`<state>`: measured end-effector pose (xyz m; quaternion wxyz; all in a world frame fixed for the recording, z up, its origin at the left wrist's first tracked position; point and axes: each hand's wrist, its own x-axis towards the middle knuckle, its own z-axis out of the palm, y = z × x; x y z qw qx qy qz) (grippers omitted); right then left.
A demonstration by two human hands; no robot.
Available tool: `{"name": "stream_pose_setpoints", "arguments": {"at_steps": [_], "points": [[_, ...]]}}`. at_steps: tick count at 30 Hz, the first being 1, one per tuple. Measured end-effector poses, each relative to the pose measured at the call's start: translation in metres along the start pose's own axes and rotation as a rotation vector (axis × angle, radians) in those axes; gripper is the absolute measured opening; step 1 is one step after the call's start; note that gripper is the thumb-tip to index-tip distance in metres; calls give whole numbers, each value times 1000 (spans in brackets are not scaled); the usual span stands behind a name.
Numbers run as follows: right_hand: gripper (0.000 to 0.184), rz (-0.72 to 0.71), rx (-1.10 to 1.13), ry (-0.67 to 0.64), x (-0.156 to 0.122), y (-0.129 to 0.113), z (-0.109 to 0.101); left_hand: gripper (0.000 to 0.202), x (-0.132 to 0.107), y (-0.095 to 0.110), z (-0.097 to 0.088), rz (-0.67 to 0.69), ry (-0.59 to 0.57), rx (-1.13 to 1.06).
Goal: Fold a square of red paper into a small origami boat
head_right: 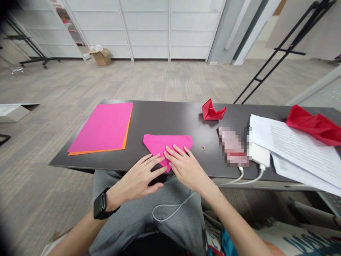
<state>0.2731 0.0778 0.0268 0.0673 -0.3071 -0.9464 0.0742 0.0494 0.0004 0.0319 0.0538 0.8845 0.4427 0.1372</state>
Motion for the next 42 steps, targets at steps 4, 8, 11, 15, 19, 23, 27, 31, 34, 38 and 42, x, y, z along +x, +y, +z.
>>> {"name": "stream_pose_setpoints", "arguments": {"at_steps": [4,8,11,15,19,23,27,31,34,38,42], "points": [[48,14,-1,27,0,-1,1,61,4,-6,4,-128,44,24],[47,9,-4,23,0,-1,2,73,0,-16,6,-222,34,68],[47,4,-3,19,0,0,2,68,-4,-26,2,-284,50,114],[46,1,-9,17,0,-1,2,69,-8,-35,-2,-265,27,120],[46,1,4,41,-1,0,3,66,-10,-39,-5,-247,36,110],[44,-1,10,46,0,-1,2,38,6,-41,-8,-285,114,85],[41,17,9,47,6,-1,-2,18,35,-37,-4,-348,176,-8],[44,33,96,113,19,8,-6,10,49,-38,3,-316,164,-106],[52,101,87,202,29,23,-8,24,51,-44,2,-341,164,-85],[69,189,-28,199,36,40,-9,59,54,-53,-1,-352,155,-34],[70,146,-72,233,36,42,-14,67,56,-59,2,-318,129,-8]]}}
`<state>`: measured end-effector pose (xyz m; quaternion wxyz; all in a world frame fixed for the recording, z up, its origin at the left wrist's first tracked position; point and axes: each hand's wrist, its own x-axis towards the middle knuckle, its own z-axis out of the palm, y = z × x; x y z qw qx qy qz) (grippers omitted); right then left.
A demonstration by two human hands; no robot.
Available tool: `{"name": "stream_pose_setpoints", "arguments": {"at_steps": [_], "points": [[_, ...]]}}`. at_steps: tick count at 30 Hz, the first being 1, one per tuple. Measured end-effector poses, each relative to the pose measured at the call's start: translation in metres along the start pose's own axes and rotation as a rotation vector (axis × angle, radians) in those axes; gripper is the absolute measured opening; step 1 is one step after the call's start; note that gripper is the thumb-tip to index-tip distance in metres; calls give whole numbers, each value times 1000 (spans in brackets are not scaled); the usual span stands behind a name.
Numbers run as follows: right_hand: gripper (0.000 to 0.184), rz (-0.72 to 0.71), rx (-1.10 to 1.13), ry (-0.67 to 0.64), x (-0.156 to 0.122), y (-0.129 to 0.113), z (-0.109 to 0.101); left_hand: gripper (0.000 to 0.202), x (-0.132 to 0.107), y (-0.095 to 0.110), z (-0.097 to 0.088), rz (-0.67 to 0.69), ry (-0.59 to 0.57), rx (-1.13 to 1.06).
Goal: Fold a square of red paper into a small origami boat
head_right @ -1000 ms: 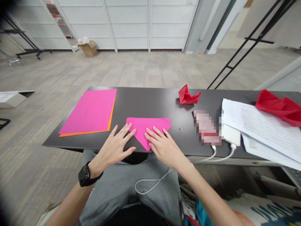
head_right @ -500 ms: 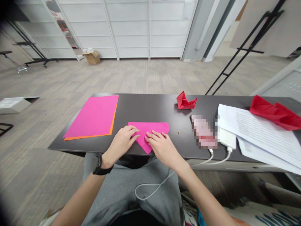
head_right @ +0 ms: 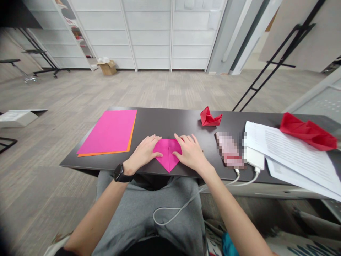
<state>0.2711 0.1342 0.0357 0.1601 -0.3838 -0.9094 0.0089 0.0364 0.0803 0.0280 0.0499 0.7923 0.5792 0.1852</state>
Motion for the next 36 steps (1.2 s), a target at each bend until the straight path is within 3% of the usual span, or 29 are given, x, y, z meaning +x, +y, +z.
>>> {"name": "stream_pose_setpoints", "arguments": {"at_steps": [10,16,24,30,36], "points": [[24,-31,49,36,-1,-9,-10,59,2,3,-7,53,82,86],[26,-67,30,46,-14,-15,-2,35,-1,7,-11,45,54,83],[29,-89,65,76,-30,-13,11,13,-14,12,-8,155,54,162],[32,-97,34,39,-37,-13,11,12,-31,21,-3,240,35,274],[36,-74,-14,21,-44,-27,3,21,-37,23,7,183,72,265]]}}
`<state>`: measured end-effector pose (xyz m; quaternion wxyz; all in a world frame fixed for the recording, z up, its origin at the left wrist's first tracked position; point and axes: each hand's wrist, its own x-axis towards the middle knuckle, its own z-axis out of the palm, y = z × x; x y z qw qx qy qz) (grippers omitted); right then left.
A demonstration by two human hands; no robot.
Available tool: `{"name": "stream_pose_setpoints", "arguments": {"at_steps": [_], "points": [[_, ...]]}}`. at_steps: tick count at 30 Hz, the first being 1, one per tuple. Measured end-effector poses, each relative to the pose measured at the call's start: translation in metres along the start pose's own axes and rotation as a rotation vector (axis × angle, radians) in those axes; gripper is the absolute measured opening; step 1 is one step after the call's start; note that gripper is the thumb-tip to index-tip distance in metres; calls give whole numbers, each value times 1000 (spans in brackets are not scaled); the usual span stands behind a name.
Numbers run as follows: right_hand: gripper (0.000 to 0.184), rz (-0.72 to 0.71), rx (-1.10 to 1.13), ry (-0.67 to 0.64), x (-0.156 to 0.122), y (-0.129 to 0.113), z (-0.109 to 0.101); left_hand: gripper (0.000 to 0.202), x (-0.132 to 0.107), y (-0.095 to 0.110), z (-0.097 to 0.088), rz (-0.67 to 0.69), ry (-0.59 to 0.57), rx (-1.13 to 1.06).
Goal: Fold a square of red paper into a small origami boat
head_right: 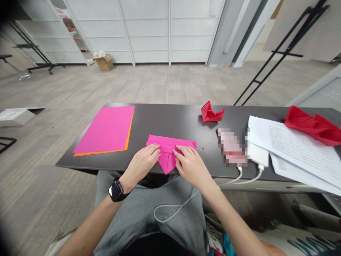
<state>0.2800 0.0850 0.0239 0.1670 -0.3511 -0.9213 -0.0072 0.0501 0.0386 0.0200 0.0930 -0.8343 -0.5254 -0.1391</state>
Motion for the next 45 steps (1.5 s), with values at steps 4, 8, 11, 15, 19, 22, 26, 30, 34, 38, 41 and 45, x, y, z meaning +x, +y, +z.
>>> {"name": "stream_pose_setpoints", "arguments": {"at_steps": [4,8,11,15,19,22,26,30,34,38,41,45], "points": [[36,169,-4,121,-11,-14,4,33,1,1,-5,-9,-49,10],[23,236,5,157,-19,-23,8,42,5,4,-10,-6,-86,21],[20,261,-13,173,-20,-27,9,39,7,5,-12,55,-101,-10],[20,288,12,194,-19,-30,9,42,8,7,-10,97,-135,-42],[27,299,-21,161,-14,-30,4,42,7,9,-7,84,-141,-37],[33,221,-65,86,-7,-28,-2,43,6,10,-4,86,-150,-40],[54,58,-84,-70,-1,-27,0,44,6,9,-3,85,-170,-53],[63,53,-68,-175,-6,-24,7,46,6,8,-1,78,-197,-79],[63,53,-37,-190,-9,-20,9,47,-1,2,1,11,-164,-77],[61,62,-13,-163,-8,-21,8,44,-15,-7,-7,-118,-106,-58],[62,68,7,-141,-8,-22,9,44,-20,-10,-17,-144,-105,-46],[63,64,45,-118,-8,-20,7,41,-9,0,-19,-204,-87,18]]}}
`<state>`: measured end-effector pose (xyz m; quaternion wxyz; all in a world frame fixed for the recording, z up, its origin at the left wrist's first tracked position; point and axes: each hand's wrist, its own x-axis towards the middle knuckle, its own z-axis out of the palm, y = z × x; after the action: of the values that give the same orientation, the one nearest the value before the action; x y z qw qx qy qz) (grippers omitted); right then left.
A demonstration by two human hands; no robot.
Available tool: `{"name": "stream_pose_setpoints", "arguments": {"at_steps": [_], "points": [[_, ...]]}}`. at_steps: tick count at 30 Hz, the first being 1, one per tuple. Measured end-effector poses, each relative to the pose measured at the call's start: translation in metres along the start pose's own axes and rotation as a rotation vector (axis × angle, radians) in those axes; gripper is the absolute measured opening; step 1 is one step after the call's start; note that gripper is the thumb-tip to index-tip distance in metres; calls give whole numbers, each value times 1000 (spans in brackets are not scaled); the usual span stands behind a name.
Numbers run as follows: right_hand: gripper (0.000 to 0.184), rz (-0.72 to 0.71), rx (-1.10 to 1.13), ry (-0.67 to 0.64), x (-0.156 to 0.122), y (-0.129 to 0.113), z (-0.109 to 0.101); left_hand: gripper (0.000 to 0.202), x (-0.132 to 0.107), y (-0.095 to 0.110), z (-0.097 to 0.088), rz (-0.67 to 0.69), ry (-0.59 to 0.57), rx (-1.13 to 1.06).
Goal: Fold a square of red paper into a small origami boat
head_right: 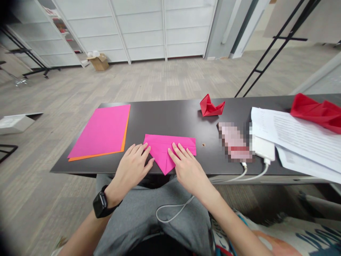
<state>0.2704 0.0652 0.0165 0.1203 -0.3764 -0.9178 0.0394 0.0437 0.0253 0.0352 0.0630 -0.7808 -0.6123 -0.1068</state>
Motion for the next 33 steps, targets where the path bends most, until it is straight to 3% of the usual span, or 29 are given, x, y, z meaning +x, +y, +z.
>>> {"name": "stream_pose_setpoints", "arguments": {"at_steps": [6,14,27,33], "points": [[53,-48,33,-40,5,14,-6,55,16,23,15,154,-69,-104],[50,5,-31,9,-10,34,-2,58,13,23,17,66,-106,-137],[50,14,2,-21,-16,41,-10,63,1,13,10,31,-100,-66],[46,62,-10,-5,-17,46,-8,64,-15,5,10,-65,-74,-10]]}}
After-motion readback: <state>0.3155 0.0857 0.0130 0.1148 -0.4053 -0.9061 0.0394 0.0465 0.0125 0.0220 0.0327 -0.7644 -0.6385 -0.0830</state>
